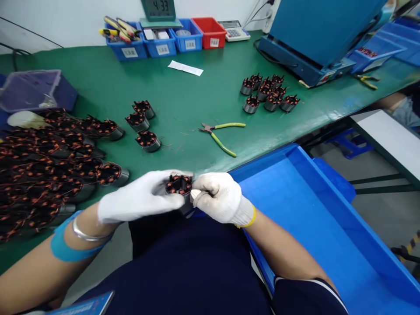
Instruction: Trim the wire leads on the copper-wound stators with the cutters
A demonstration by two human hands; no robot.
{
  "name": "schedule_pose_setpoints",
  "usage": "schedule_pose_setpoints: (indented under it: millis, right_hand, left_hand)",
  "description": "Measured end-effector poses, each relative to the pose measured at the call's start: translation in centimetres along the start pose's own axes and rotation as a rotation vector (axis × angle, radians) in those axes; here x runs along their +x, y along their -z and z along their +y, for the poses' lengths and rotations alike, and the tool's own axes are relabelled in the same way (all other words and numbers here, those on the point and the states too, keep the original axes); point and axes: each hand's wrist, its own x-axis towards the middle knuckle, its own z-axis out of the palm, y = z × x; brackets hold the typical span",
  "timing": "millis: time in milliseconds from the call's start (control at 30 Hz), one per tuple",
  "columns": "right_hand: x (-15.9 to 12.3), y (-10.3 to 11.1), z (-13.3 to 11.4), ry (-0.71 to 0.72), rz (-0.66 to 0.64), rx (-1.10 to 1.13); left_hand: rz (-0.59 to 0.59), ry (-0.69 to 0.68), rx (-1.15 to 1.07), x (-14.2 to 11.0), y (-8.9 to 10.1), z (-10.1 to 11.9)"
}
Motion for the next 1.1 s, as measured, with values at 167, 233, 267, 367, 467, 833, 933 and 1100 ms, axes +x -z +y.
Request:
schedule_pose_setpoints:
  millis: [167, 233, 267, 367, 467, 833, 933, 1100]
  right_hand:
    - [-0.3, -2.2, 1.6, -0.389, 0.034, 0.598]
    - [-0.7, -2.5, 2.1, -0.465, 0.032, 0.68]
    - [-0.8, -2.3, 2.1, -0.448, 0.038, 0.607]
    - [-1.0, -0.7, 1.7, -0.137, 0.136, 0.014]
    - [-0.6, 1.0, 0.9, 0.313, 0.167, -0.585]
    - [2.9, 6.8, 2.5, 0.316, -0.126, -1.02]
    - [4.7, 9.2, 4.1, 0.115, 0.032, -1.041]
    - [6.9, 10.1, 6.9, -0.116, -0.051, -1.215]
  left_hand:
    - [0.301, -0.284, 0.37, 0.5, -0.4, -1.1]
    - [0.386, -0.426, 0.484, 0.5, -0.6, -1.7]
    - [0.399, -0.439, 0.513, 0.5, -0.7, -2.0]
    - [0.437, -0.348, 0.509, 0.6, -0.8, -2.4]
    - [0.469, -0.261, 0.469, 0.7, -0.9, -2.3]
    - [0.318, 0.004, 0.624, 1.8, 0.9, -2.8]
    - [0.31, 0.131, 0.692, 2.0, 2.0, -2.9]
    - [0.368, 0.17, 0.524, 2.0, 2.2, -2.9]
